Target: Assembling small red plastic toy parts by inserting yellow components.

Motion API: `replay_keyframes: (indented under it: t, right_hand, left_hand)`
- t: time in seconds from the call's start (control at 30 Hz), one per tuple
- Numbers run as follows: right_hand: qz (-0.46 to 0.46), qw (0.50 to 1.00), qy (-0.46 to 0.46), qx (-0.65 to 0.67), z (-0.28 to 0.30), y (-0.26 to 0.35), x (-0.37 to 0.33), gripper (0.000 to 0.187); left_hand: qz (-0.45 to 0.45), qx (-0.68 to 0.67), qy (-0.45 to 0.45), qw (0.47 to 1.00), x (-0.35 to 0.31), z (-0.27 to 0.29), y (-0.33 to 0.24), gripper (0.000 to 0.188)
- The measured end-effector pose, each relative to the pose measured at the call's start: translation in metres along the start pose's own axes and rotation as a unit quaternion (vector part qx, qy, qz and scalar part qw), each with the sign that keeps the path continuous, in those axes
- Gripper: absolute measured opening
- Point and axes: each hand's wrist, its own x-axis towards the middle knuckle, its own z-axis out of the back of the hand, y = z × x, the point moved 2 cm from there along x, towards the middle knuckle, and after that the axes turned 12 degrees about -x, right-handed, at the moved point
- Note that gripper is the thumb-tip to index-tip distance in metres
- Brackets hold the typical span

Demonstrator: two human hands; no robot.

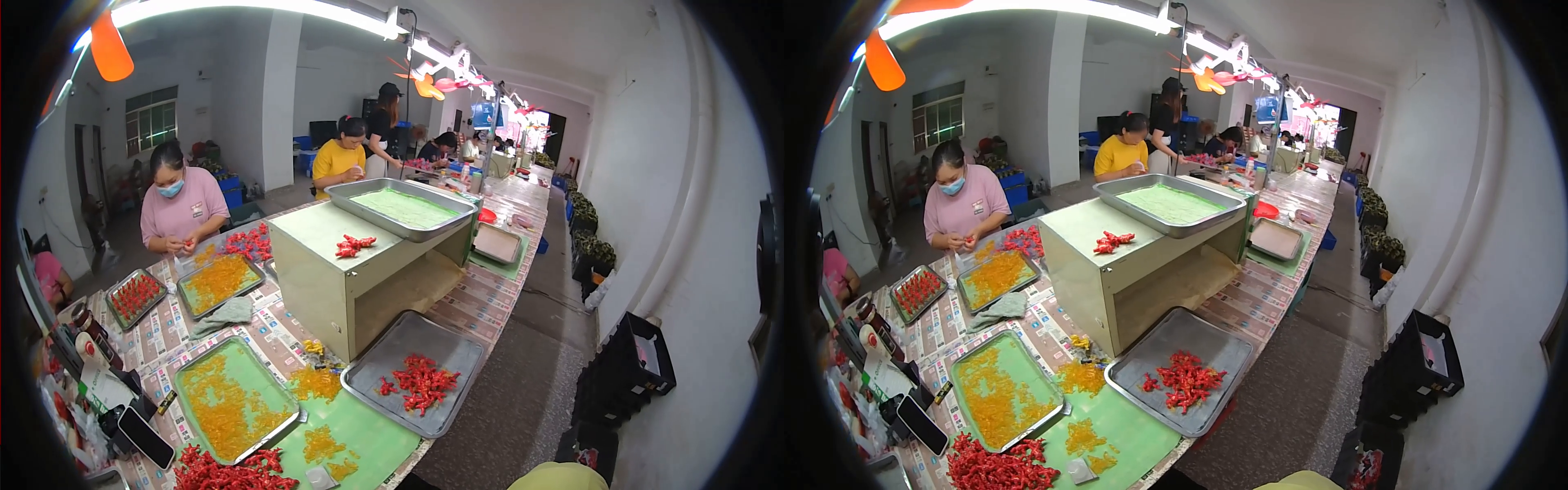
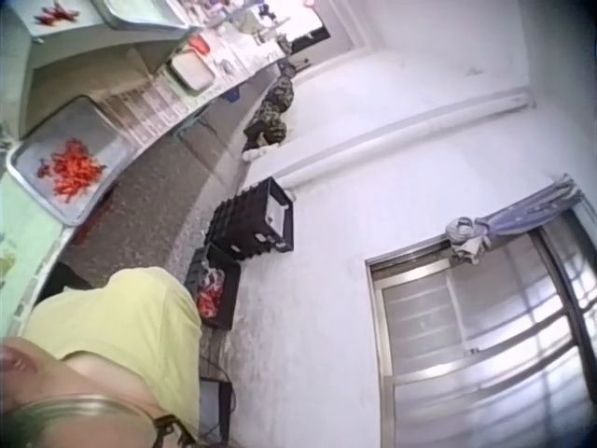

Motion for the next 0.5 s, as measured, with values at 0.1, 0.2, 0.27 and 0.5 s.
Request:
replay_keyframes:
  t: [0.1, 0.2, 0.27, 0.5]
  right_hand:
    - [0.004, 1.000, -0.005, -0.009, 0.005, 0.000, 0.002, 0.022]
    - [0.010, 1.000, -0.010, -0.017, 0.011, -0.001, 0.004, 0.023]
    - [0.014, 1.000, -0.010, -0.025, 0.015, -0.001, 0.008, 0.023]
    - [0.037, 0.996, 0.036, -0.077, 0.026, 0.025, 0.050, 0.023]
  left_hand:
    - [0.000, 0.010, 0.000, 1.000, 0.005, 0.006, -0.002, 0.010]
    - [0.000, 0.020, -0.001, 1.000, 0.012, 0.012, -0.004, 0.010]
    - [0.003, 0.026, -0.006, 1.000, 0.013, 0.016, -0.004, 0.010]
    - [0.031, 0.021, -0.061, 0.997, -0.027, 0.045, 0.020, 0.011]
